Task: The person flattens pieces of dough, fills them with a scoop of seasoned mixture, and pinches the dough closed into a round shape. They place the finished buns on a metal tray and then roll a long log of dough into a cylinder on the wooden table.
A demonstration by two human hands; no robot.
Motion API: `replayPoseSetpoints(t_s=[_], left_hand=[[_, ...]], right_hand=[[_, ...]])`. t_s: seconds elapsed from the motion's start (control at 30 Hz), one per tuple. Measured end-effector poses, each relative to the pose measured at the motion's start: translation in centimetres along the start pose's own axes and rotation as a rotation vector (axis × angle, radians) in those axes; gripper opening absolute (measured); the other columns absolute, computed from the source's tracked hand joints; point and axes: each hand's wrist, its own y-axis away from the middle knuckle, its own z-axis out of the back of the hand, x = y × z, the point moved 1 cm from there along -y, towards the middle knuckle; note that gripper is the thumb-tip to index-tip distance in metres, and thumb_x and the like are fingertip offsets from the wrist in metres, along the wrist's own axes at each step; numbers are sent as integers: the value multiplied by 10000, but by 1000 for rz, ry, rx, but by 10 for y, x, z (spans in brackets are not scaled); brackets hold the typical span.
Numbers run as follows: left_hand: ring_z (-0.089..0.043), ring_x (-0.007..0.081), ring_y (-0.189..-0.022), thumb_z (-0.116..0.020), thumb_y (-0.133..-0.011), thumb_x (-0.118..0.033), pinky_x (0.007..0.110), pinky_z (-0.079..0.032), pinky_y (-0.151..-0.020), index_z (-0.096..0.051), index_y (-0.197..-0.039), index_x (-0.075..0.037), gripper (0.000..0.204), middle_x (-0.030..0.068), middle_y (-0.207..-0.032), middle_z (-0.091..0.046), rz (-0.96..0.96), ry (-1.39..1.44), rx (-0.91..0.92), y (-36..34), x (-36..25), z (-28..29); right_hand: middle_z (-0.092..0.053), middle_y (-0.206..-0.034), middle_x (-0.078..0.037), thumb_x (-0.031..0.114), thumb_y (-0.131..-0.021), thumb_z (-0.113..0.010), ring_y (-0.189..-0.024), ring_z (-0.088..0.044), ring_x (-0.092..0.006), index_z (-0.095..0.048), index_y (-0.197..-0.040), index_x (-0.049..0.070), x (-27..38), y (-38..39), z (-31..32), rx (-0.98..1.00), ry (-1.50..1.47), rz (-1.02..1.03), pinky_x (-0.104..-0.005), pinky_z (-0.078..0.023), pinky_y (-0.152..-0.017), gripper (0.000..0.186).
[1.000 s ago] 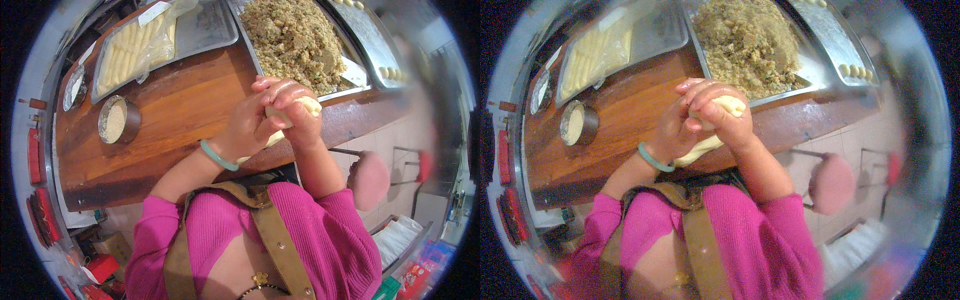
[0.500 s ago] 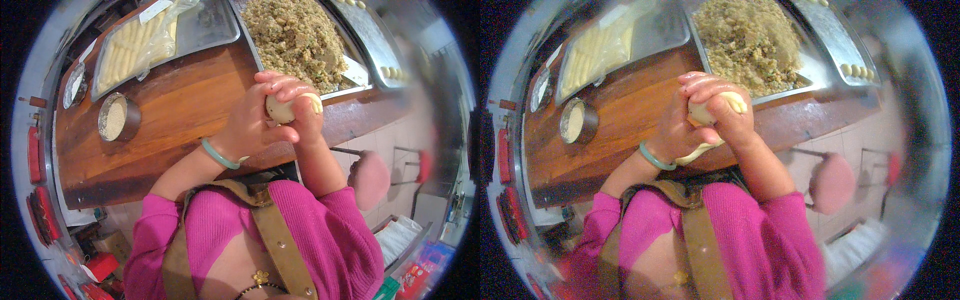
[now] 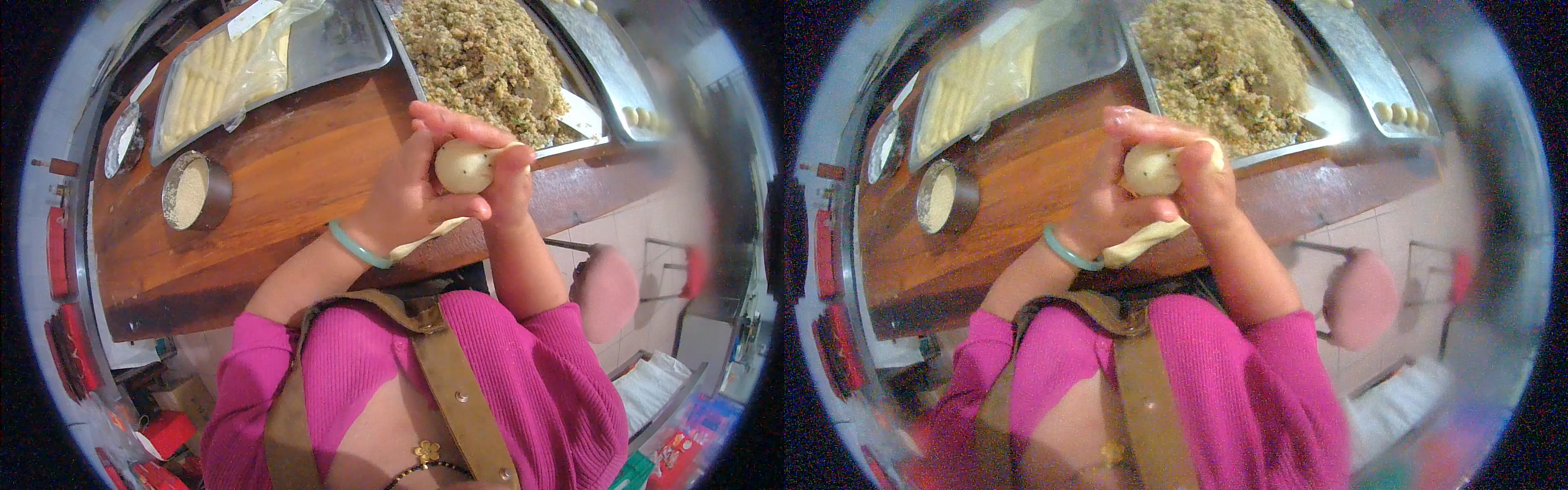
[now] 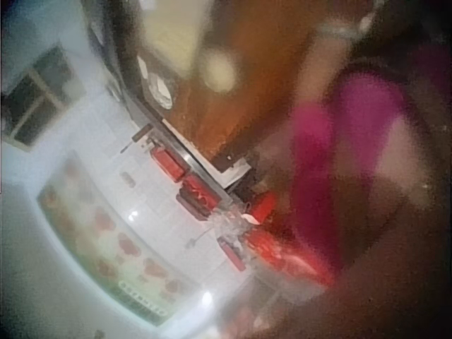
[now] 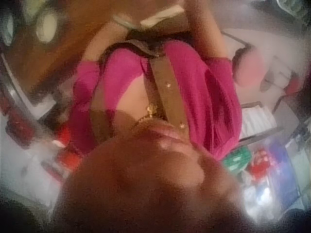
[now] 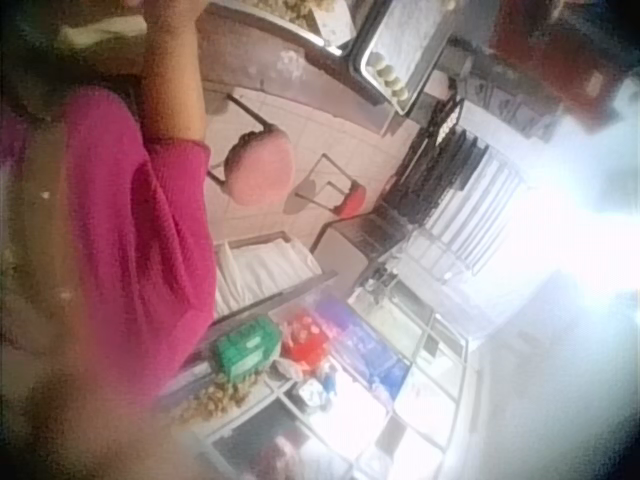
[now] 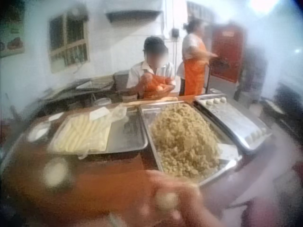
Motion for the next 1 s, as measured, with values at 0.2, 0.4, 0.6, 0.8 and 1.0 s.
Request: replayPoseSetpoints(t_s=[0.2,0.4,0.6,0.8,1.0], left_hand=[[-564,238,-861,-587,-672,-613,320,-447,-739,-537,-968,-34,653,87,-910,-569,238,208,95,13,11,7],[-572,239,-867,-581,-695,-599,322,-450,-747,-519,-1039,-12,683,118,-922,-568,71,-146,50,10,11,4],[-535,184,-928,-699,-694,-417,301,-439,-782,-461,-1079,-6,612,91,-970,-535,227,302,164,14,24,8],[-485,167,-1002,-718,-701,-332,296,-429,-829,-420,-1113,1,608,78,-1060,-479,40,58,35,11,11,1],[-507,140,-935,-717,-714,-276,269,-439,-815,-424,-1104,11,566,67,-1017,-491,356,419,42,14,6,19]], right_hand=[[-533,-1101,-236,584,-818,-394,-1120,-429,-389,-602,-997,59,6,-1,-5,124,207,9,-491,-306,-954,592],[-574,-1064,-173,511,-875,-324,-1105,-447,-383,-597,-953,60,3,2,3,54,95,41,-506,-308,-949,532],[-568,-1072,-171,499,-895,-237,-1102,-452,-370,-581,-991,73,4,-1,0,128,233,149,-505,-288,-966,556],[-558,-1087,-156,539,-859,-320,-1096,-454,-360,-591,-966,68,-4,3,10,30,143,61,-471,-312,-954,553],[-548,-1062,-131,423,-774,-604,-1012,-502,-168,-516,-1131,4,27,9,-1,-183,436,-374,-292,-402,-873,557]])
